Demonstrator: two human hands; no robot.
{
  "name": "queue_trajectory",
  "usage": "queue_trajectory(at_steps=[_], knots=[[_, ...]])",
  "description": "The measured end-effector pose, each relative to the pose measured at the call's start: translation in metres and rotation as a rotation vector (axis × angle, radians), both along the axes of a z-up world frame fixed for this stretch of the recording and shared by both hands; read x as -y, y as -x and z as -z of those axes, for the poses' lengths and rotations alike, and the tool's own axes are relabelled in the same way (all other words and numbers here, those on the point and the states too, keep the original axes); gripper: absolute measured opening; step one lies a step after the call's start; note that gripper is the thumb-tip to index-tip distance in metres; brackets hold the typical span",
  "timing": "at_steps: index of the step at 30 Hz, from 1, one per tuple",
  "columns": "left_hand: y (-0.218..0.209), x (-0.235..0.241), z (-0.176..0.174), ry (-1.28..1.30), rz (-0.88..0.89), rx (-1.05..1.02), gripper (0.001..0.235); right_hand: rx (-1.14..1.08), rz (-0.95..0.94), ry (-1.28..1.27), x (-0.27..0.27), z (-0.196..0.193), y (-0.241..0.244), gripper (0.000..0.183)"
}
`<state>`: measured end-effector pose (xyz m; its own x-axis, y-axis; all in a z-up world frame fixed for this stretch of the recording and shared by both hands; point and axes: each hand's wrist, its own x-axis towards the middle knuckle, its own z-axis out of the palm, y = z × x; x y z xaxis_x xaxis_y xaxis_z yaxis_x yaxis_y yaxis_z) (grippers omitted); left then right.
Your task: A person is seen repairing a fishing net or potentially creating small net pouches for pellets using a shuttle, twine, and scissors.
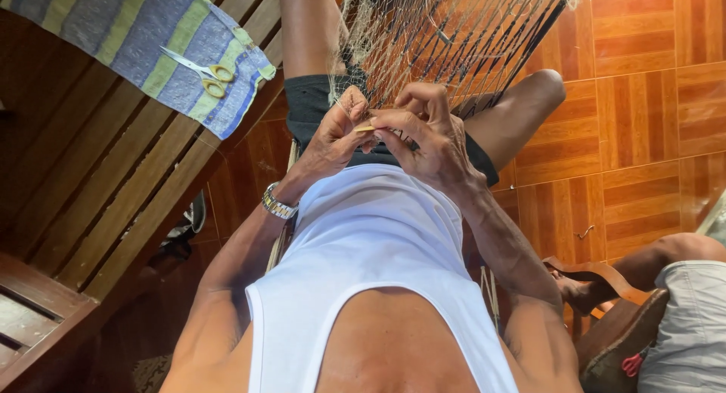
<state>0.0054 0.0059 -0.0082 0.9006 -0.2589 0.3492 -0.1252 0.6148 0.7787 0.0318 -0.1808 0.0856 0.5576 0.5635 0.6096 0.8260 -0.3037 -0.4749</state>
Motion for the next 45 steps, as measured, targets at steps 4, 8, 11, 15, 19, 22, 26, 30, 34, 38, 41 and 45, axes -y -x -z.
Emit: queue_trajectory(at_steps=[4, 8, 11, 15, 19, 22, 26, 30, 34, 38, 41, 45], knots=[[-0.003, -0.003, 0.003, -0.037, -0.014, 0.019, 0.026, -0.014, 0.029, -0.005, -0.011, -0.015, 0.008, 0.01], [0.006, 0.002, -0.06, -0.062, -0.034, 0.047, 0.03, 0.128, 0.07, -0.123, -0.012, -0.02, 0.019, 0.007], [0.004, 0.004, -0.057, -0.027, -0.038, 0.023, 0.031, 0.134, 0.042, -0.256, -0.007, -0.021, 0.026, 0.007], [0.003, 0.002, -0.042, -0.015, -0.051, -0.005, 0.031, 0.133, 0.185, -0.495, 0.003, -0.03, 0.034, 0.027], [0.011, 0.001, -0.068, -0.081, -0.11, -0.09, 0.028, 0.209, 0.076, -0.552, -0.003, -0.07, 0.029, 0.024], [0.007, -0.003, -0.034, -0.058, 0.019, -0.107, 0.027, 0.095, 0.052, -0.715, -0.009, -0.089, 0.037, 0.012], [0.007, -0.004, -0.015, -0.088, -0.07, -0.17, 0.019, -0.096, 0.255, -0.557, -0.003, -0.102, 0.048, 0.032], [0.007, -0.004, -0.037, -0.073, -0.009, -0.109, 0.028, -0.12, 0.289, -0.174, 0.016, -0.093, 0.047, 0.017], [0.008, -0.004, -0.043, -0.094, -0.011, -0.107, 0.03, -0.095, 0.339, 0.258, 0.028, -0.095, 0.04, 0.021], [0.013, 0.0, -0.064, -0.107, -0.066, -0.101, 0.028, -0.326, 0.309, 0.492, 0.035, -0.099, 0.038, 0.022], [0.011, 0.002, -0.086, -0.152, -0.146, -0.08, 0.026, -0.479, 0.167, 0.394, 0.035, -0.099, 0.037, 0.014], [0.007, 0.002, -0.086, -0.17, -0.156, -0.071, 0.027, -0.589, 0.034, 0.201, 0.035, -0.096, 0.039, 0.014]])
